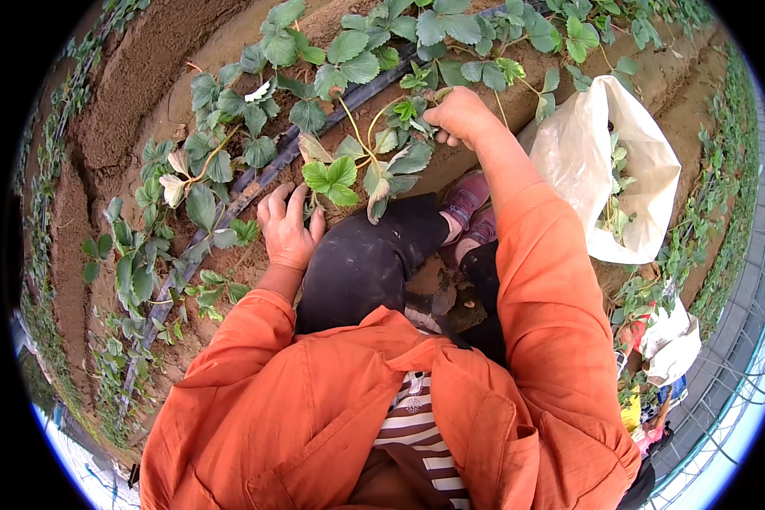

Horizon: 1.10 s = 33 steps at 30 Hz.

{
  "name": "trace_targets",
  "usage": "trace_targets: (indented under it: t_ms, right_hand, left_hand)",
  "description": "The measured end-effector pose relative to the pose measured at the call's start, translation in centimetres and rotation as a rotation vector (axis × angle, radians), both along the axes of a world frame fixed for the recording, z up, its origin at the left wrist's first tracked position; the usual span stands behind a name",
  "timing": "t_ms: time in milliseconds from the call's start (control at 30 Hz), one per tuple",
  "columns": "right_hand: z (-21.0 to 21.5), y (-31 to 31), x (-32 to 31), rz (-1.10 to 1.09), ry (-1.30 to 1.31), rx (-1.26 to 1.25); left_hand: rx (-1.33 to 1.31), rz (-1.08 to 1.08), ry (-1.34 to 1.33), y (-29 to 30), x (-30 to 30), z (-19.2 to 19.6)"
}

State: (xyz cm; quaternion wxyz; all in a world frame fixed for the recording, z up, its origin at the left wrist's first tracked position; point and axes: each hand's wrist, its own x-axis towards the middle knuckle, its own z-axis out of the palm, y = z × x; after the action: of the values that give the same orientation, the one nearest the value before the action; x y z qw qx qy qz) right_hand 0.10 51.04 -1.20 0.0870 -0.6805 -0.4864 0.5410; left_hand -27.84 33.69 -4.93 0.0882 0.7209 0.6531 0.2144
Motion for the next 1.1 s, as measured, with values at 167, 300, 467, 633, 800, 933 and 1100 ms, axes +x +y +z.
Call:
trace_targets:
  t_ms: [167,300,467,633,800,933,1100]
  right_hand:
    - [-1.1,0.5,-0.3,-0.142,0.116,-0.155]
    - [0.2,0.2,-2.2,0.026,-0.173,-0.094]
    - [-1.3,2.5,0.1,0.577,-0.743,0.514]
    - [0.4,4.9,1.8,0.526,-0.743,0.580]
    - [1.0,4.9,2.9,-0.055,0.176,0.113]
    - [5.9,3.0,1.3,-0.228,0.880,0.161]
    - [5.0,0.0,-0.5,0.081,0.344,0.274]
  left_hand:
    - [-0.004,0.001,-0.006,-0.1,0.0,0.1]
    - [0.007,0.003,-0.015,0.0,0.0,-0.1]
    - [0.001,0.001,-0.016,0.1,0.0,0.2]
    - [0.010,0.002,-0.010,0.1,-0.1,0.3]
    - [0.008,0.002,-0.019,0.0,-0.1,0.1]
    - [0.005,0.009,-0.023,-0.1,-0.2,0.0]
    - [0.000,0.004,-0.024,0.0,-0.1,0.3]
